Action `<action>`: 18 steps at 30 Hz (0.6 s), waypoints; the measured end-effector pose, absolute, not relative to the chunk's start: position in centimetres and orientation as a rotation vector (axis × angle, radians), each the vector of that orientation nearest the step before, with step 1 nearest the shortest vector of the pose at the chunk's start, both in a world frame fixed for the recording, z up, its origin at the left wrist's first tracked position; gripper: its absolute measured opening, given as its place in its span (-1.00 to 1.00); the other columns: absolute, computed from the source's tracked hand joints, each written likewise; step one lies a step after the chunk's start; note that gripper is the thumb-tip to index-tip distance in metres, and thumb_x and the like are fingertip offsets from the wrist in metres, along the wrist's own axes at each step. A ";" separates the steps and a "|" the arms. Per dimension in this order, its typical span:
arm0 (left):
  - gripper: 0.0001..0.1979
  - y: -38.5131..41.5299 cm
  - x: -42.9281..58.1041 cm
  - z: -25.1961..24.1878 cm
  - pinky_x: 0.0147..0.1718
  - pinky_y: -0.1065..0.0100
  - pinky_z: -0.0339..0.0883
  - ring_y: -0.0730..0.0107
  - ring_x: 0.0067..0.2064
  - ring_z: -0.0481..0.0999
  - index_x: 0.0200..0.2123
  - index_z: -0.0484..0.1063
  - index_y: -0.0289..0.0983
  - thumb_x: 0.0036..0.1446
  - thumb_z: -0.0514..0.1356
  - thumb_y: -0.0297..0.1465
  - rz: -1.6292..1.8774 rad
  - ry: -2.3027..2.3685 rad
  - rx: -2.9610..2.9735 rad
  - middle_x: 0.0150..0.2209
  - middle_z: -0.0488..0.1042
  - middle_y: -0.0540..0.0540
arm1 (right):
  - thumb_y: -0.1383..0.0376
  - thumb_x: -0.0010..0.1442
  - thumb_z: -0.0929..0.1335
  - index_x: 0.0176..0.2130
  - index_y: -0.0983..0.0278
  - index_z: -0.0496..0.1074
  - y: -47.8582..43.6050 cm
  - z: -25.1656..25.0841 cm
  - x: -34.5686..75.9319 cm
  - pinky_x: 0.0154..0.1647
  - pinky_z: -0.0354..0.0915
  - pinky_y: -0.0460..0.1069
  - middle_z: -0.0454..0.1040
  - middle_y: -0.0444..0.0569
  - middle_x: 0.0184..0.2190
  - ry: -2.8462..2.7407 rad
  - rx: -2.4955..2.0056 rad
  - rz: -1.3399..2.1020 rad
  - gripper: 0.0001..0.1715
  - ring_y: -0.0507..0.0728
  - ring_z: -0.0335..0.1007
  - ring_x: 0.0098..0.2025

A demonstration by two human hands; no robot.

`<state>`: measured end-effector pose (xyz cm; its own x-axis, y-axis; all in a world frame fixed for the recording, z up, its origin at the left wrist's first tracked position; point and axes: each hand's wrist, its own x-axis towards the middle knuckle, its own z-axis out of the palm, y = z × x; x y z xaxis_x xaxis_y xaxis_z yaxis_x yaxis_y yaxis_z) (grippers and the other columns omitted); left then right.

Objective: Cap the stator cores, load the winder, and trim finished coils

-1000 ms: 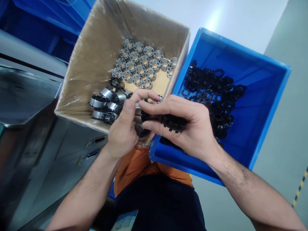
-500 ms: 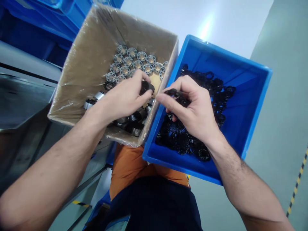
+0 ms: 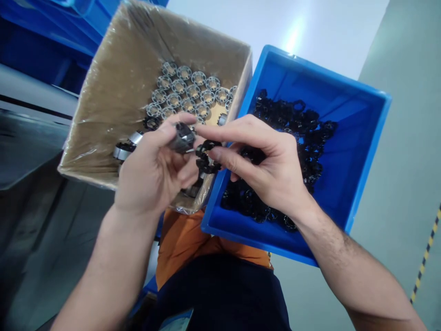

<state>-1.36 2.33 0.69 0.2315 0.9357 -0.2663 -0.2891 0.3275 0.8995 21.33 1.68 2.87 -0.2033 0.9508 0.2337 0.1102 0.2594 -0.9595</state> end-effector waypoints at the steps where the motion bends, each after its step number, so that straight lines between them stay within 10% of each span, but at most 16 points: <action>1: -0.56 1.5 -0.8 0.8 -0.64 0.30 0.23 0.42 -0.58 0.33 0.12 0.53 -0.10 0.66 0.19 0.14 0.993 0.956 0.835 -0.37 0.50 0.03 | 0.18 0.47 0.68 0.16 -0.21 0.87 1.6 2.8 21.2 -0.38 0.73 0.10 0.82 -0.17 0.00 -1.559 -1.027 1.078 -0.67 0.10 0.60 -0.38; 6: -0.28 -0.8 0.8 0.2 -0.63 0.29 0.12 0.40 -0.56 0.28 -0.07 0.54 -0.09 0.66 -0.03 0.38 1.109 0.901 0.896 -0.45 0.38 0.01 | 0.23 0.40 0.72 0.06 -0.08 0.86 1.1 2.0 20.0 -0.21 0.77 0.15 0.81 -0.12 -0.08 -1.455 -1.053 0.969 -0.73 0.19 0.70 -0.26; 11: -0.35 -0.9 0.2 -0.4 -0.57 0.25 0.23 0.33 -0.46 0.38 0.05 0.56 -0.05 0.66 0.03 0.36 1.056 0.863 0.874 -0.34 0.40 -0.03 | 0.32 0.44 0.66 0.03 -0.02 0.87 0.3 1.7 18.7 -0.12 0.72 0.18 0.82 -0.17 -0.11 -1.453 -1.068 0.913 -0.76 0.09 0.57 -0.41; 18: -0.52 -1.0 0.0 -0.1 -0.62 0.29 0.09 0.39 -0.52 0.19 0.31 0.64 0.06 0.71 0.16 0.19 1.021 0.779 0.919 -0.39 0.34 0.02 | 0.36 0.51 0.60 0.02 -0.03 0.85 0.1 1.5 18.4 -0.03 0.73 0.22 0.81 -0.11 -0.12 -1.561 -1.039 0.782 -0.75 0.23 0.78 -0.12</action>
<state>-0.04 -1.02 -0.08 0.3328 0.9361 -0.1142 -0.3569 0.2371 0.9036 18.43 0.06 1.53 -0.0670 0.9125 0.4036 0.2230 0.4079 -0.8854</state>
